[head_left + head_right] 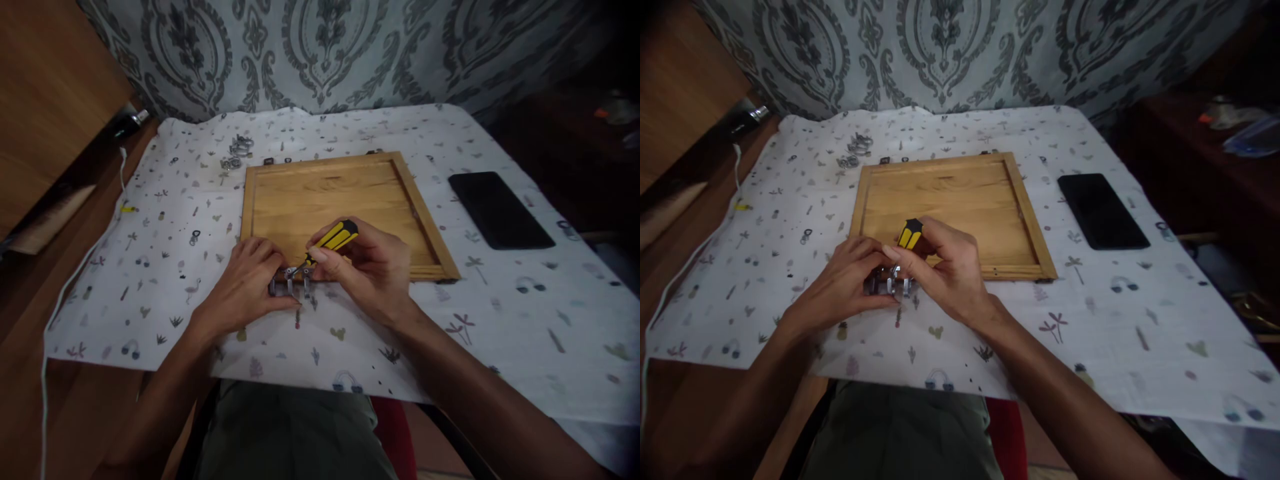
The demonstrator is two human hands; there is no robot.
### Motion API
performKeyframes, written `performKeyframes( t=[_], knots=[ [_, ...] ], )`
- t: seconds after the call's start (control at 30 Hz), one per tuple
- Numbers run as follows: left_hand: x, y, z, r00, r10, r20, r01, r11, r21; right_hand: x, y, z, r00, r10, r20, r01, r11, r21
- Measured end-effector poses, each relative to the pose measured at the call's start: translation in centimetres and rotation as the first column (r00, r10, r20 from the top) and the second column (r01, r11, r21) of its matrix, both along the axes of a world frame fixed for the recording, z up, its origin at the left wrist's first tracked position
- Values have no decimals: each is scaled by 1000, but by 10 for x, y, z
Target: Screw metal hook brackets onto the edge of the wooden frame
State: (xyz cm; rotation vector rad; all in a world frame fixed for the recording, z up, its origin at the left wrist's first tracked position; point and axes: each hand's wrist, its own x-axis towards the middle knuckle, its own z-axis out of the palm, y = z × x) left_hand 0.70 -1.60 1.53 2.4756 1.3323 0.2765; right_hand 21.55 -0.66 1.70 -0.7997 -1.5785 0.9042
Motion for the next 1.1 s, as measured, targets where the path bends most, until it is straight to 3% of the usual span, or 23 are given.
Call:
performKeyframes(
  t=[0.3, 0.53, 0.7, 0.9, 1.0, 1.1],
  knots=[
    [0, -1, 1, 1000, -8, 0, 8, 1000, -12, 2, 2, -5, 995, -2, 103, -7, 997, 82],
    [0, -1, -3, 1000, -5, 24, 4, 1000, 27, 6, 6, 9, 966, 75, 249, -121, 977, 176],
    [0, -1, -3, 1000, -7, 29, 5, 999, 48, 12, 14, 22, 918, 252, 306, -270, 963, 15],
    [-1, 0, -6, 999, -12, 43, 9, 997, 71, 14, 27, 37, 828, 488, 275, -455, 872, -178],
    [-1, 0, -8, 998, -7, 64, 2, 997, 73, 9, 27, 39, 835, 494, 241, -450, 866, -217],
    [-1, -1, -9, 996, 0, 85, -5, 999, 54, -1, 21, 35, 900, 363, 243, -327, 929, -176]
  ],
)
